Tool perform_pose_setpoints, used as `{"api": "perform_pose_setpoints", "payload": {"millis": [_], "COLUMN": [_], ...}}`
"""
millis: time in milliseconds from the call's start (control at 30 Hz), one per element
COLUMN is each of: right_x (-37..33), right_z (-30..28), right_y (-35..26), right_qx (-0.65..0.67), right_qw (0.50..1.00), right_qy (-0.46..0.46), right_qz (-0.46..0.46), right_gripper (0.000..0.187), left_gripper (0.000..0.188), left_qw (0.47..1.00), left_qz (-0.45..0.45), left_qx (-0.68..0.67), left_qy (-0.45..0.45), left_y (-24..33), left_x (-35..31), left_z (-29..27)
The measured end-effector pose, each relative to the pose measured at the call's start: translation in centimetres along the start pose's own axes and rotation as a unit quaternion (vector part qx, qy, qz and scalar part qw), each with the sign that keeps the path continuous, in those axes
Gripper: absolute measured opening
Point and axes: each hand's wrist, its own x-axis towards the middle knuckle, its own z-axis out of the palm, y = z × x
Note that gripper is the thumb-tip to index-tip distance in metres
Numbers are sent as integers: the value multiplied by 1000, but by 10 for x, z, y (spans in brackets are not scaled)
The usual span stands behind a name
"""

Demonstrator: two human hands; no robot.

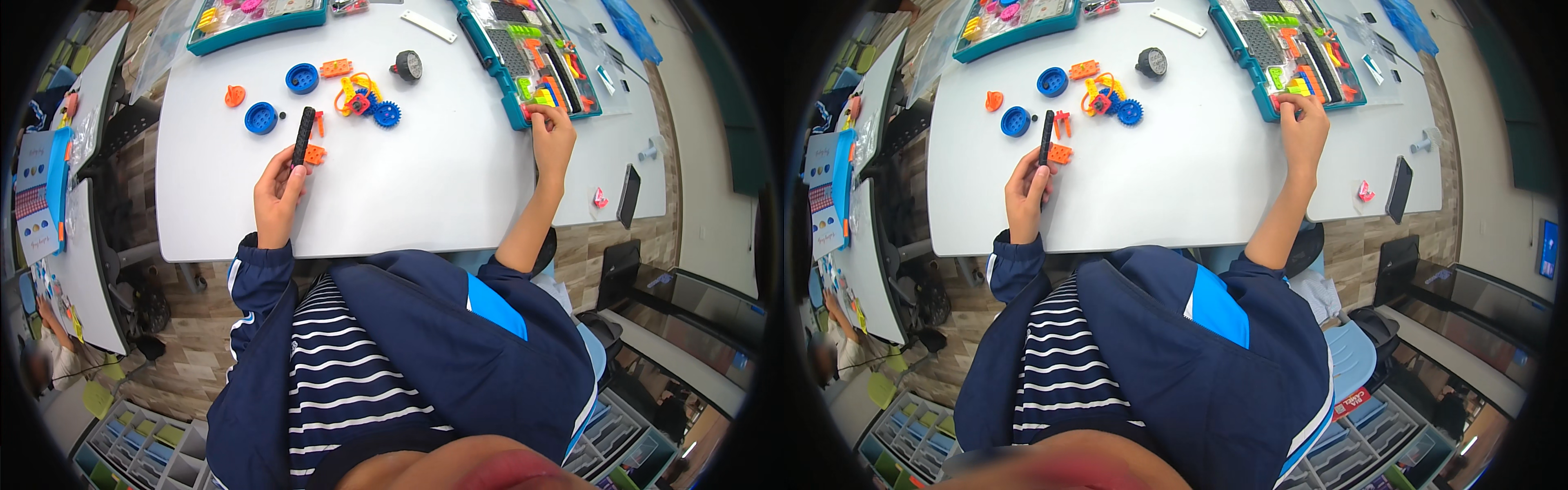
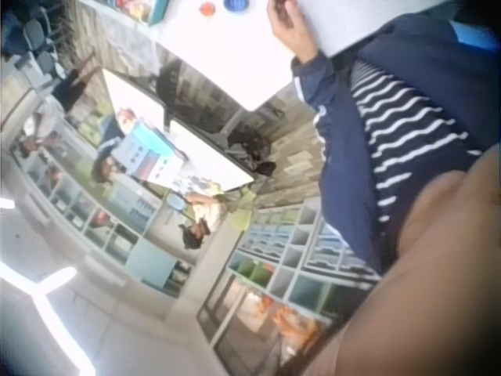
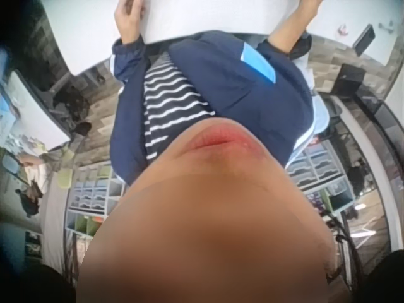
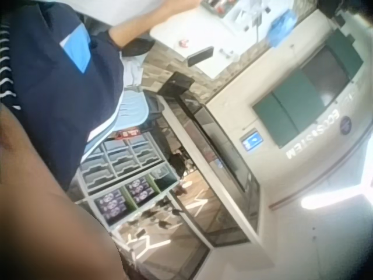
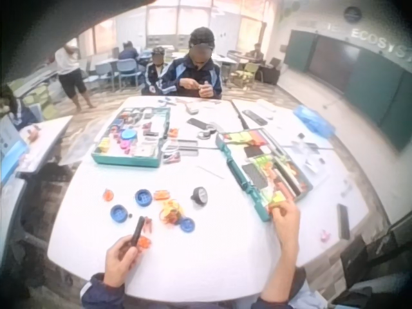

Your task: The person assembles small plastic toy parts at a table, picking up pieces from a kit and connecting them by hand. They handle gears, connectors, and beams, occasionally placing parts back into the kit or on the table.

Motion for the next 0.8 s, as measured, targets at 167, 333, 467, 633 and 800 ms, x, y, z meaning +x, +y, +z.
{"api": "perform_pose_setpoints", "payload": {"millis": [167,333,467,633,800], "right_x": [2,4,6,9,7], "right_z": [1,1,3,7,8], "right_y": [4,15,25,33,22], "right_qx": [13,-13,-19,3,20], "right_qw": [998,998,999,1000,999], "right_qy": [49,49,30,2,29], "right_qz": [-29,-26,-38,-22,-28], "right_gripper": [17,15,15,17,18], "left_gripper": [40,42,45,45,43], "left_qw": [999,999,998,989,987], "left_qz": [-1,5,13,39,52], "left_qx": [-42,-37,-59,-106,-86], "left_qy": [-7,3,21,93,126], "left_y": [-1,-1,1,1,1], "left_x": [0,0,0,0,1], "left_z": [0,3,4,2,0]}}
